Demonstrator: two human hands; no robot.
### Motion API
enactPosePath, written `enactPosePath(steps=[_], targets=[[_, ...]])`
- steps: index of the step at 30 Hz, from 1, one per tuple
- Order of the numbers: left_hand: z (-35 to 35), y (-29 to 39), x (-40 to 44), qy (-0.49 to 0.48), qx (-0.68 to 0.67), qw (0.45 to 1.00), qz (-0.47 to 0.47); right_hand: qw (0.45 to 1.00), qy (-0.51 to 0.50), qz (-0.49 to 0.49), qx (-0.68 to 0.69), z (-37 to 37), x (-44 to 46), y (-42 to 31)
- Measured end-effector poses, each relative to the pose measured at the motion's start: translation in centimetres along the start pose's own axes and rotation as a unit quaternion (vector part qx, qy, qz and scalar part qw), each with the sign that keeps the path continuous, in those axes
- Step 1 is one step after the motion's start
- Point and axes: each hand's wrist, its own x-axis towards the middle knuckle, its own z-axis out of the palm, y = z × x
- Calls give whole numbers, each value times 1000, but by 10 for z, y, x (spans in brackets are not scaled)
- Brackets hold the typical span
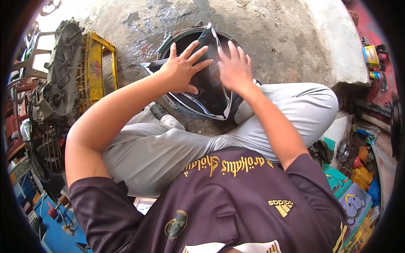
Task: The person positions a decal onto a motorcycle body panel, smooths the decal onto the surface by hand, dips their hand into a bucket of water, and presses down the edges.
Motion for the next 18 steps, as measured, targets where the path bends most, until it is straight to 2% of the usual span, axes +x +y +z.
enactPosePath(steps=[3, 6, 12, 18], targets=[[0, 0, 0, 0, -4, 1000, -1, 999, -17, 15, 33, -3, 51, 2], [-1, 0, -1, -3, -5, 1000, -2, 998, -42, -6, 42, -10, 63, 10], [-1, -1, 0, -4, -9, 1000, 0, 997, -56, -38, 47, -16, -17, 12], [-1, 0, 2, -17, 9, 1000, -3, 999, -8, -32, 14, -2, 14, 10]])
